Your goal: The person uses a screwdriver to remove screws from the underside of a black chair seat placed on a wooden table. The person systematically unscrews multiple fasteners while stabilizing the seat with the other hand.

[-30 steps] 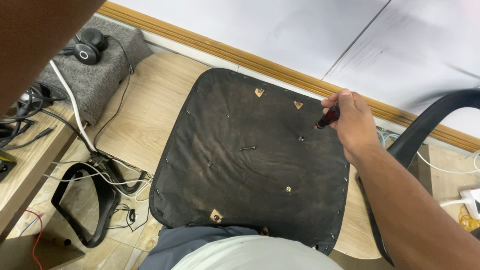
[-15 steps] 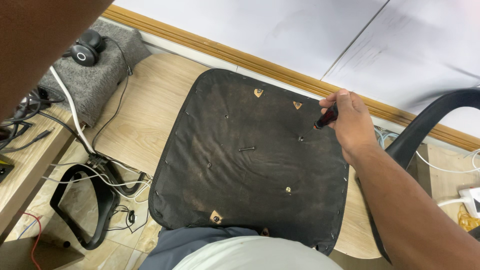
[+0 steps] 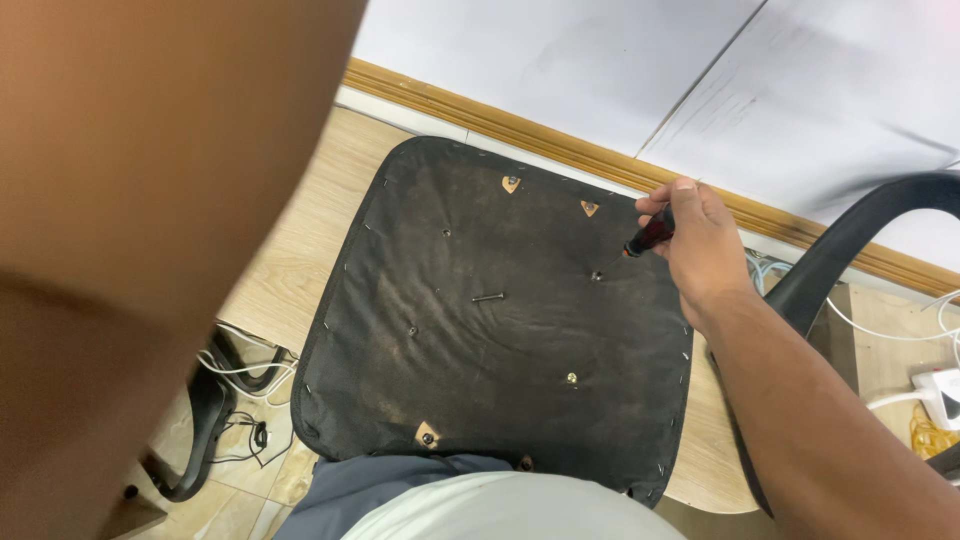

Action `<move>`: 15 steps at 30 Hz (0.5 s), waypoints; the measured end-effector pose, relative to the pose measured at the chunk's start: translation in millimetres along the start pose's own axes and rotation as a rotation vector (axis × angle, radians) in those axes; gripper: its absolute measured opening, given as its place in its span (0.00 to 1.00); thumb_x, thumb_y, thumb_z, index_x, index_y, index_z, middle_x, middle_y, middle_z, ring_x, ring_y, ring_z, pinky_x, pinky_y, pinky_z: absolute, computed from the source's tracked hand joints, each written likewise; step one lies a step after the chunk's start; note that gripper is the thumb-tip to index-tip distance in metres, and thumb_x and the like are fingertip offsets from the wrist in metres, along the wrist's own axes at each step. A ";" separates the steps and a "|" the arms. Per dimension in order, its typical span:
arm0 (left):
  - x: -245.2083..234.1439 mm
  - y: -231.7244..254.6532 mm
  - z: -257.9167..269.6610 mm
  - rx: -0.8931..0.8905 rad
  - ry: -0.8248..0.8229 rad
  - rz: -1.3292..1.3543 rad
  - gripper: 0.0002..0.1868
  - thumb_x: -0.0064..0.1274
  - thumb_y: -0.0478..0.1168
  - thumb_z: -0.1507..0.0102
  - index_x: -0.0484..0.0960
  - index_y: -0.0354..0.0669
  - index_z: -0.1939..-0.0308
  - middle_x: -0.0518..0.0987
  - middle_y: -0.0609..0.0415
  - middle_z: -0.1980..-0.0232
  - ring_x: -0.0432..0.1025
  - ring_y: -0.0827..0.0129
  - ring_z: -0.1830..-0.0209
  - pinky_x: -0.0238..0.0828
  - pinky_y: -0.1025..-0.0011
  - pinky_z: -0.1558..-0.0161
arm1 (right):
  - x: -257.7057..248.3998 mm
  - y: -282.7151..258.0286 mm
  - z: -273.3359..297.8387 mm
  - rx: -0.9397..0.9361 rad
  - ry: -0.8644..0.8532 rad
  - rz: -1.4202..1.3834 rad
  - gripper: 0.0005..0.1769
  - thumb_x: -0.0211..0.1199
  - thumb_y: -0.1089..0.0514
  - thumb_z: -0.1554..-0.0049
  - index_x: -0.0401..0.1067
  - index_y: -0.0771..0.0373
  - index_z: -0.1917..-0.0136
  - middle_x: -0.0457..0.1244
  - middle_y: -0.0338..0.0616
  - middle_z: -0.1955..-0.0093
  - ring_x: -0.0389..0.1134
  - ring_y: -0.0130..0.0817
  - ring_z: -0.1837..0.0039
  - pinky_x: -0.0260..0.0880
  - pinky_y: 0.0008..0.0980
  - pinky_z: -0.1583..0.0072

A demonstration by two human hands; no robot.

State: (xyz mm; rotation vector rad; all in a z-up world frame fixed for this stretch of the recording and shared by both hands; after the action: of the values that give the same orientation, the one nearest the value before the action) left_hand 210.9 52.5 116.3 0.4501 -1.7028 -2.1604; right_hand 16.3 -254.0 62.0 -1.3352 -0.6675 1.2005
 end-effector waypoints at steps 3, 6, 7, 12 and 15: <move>33.9 19.7 8.1 0.003 -0.009 -0.014 0.27 0.41 0.53 0.34 0.78 0.37 0.41 0.84 0.45 0.49 0.81 0.68 0.55 0.79 0.69 0.53 | -4.1 3.6 -0.2 0.022 -0.013 -0.049 0.18 0.41 0.45 0.30 0.67 0.55 0.49 0.66 0.37 0.47 0.64 0.27 0.46 0.66 0.32 0.43; 64.0 54.3 25.6 -0.002 -0.012 -0.034 0.26 0.43 0.53 0.36 0.80 0.39 0.43 0.85 0.47 0.50 0.81 0.67 0.55 0.79 0.68 0.53 | -7.3 7.4 -1.6 0.015 -0.022 -0.053 0.17 0.43 0.48 0.31 0.67 0.59 0.50 0.66 0.40 0.46 0.65 0.29 0.44 0.71 0.35 0.41; 72.5 66.0 34.4 -0.006 -0.005 -0.038 0.26 0.43 0.53 0.36 0.81 0.39 0.44 0.86 0.47 0.50 0.81 0.67 0.55 0.79 0.68 0.53 | -7.2 7.8 -2.4 -0.007 -0.016 -0.054 0.16 0.43 0.49 0.31 0.67 0.58 0.50 0.67 0.40 0.46 0.66 0.28 0.43 0.69 0.34 0.41; 127.9 50.2 63.6 -0.153 0.094 -0.081 0.25 0.46 0.53 0.39 0.84 0.42 0.47 0.87 0.51 0.52 0.81 0.67 0.55 0.78 0.67 0.52 | 3.3 1.0 -7.2 -0.251 0.019 0.030 0.14 0.46 0.49 0.29 0.68 0.59 0.47 0.67 0.44 0.46 0.67 0.31 0.42 0.67 0.32 0.37; 149.6 -10.4 33.6 -0.459 0.299 -0.369 0.27 0.47 0.55 0.37 0.78 0.53 0.36 0.75 0.54 0.32 0.66 0.63 0.30 0.56 0.54 0.31 | 0.6 -6.2 -2.5 -0.398 0.026 0.447 0.16 0.46 0.51 0.28 0.68 0.63 0.45 0.67 0.48 0.48 0.68 0.36 0.44 0.66 0.35 0.40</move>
State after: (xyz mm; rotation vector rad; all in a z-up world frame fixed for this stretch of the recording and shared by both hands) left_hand 62.1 15.0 109.3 0.9509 -0.9815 -2.4845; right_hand 20.5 -253.3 67.3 -1.9022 -0.6279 1.4486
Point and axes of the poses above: each hand's wrist, its own z-axis away from the middle knuckle, its own x-axis out of the palm, y = z × x, the point moved 3 cm from there along -z, towards the middle knuckle
